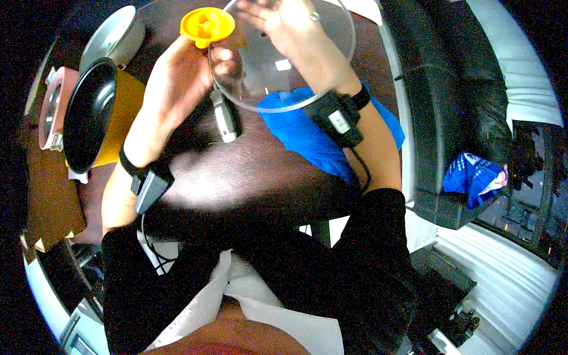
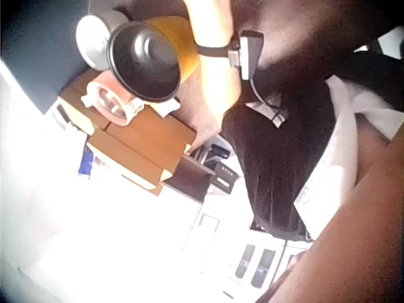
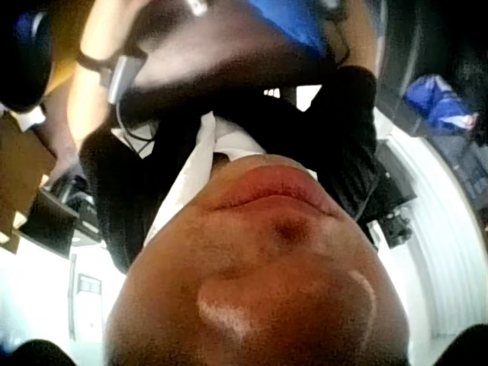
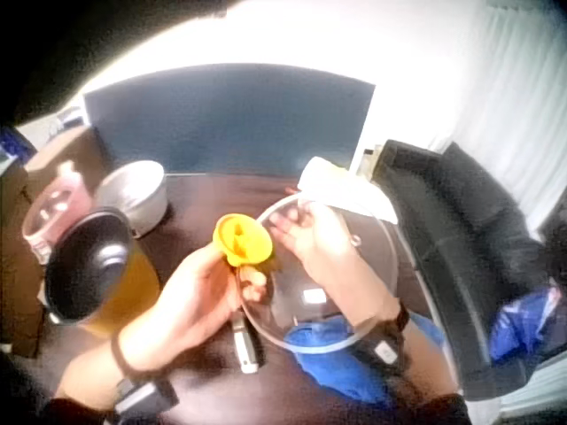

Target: The person assembles a pot lid by attaching a yellow plastic knob to a glass lid using a screwdriver. They wipe the knob with a blue cloth, align the parts, and tighten the screw to secure the knob.

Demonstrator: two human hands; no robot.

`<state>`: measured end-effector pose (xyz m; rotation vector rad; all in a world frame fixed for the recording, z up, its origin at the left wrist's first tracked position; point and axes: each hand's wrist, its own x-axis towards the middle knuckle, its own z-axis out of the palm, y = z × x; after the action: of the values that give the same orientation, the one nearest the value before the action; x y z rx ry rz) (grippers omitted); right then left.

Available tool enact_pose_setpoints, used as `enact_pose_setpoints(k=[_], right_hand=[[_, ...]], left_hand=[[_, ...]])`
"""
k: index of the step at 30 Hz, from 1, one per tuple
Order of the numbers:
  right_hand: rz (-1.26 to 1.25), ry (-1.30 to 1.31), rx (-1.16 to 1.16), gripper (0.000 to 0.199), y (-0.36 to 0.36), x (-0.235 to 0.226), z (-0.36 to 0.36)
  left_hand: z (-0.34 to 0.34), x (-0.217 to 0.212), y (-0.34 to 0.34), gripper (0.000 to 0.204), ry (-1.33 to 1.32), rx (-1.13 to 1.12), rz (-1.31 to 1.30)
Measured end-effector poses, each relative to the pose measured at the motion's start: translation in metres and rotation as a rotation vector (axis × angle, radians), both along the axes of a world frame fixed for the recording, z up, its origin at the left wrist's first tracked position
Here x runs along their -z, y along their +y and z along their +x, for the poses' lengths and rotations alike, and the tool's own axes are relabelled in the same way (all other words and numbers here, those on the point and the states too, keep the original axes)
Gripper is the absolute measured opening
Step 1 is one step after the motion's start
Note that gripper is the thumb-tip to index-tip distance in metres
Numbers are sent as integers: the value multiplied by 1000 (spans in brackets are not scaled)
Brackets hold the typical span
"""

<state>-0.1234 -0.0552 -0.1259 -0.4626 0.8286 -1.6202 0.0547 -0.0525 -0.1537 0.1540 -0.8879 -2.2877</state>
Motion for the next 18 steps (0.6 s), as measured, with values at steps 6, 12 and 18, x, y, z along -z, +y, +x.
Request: enact_pose_setpoints(k=[6,12,18], right_hand=[[6,-18,83,12,-47,73,-57],[-267,526,520,14,-40,52,-71],[-412,1101,-101,10,-19,41,-29]], left_hand=[[8,9,-38,30,-145,-297,-52],[-1,28,-41,29,-448,-497,-1],[-12,18,-35,29,-677,-525,-64]])
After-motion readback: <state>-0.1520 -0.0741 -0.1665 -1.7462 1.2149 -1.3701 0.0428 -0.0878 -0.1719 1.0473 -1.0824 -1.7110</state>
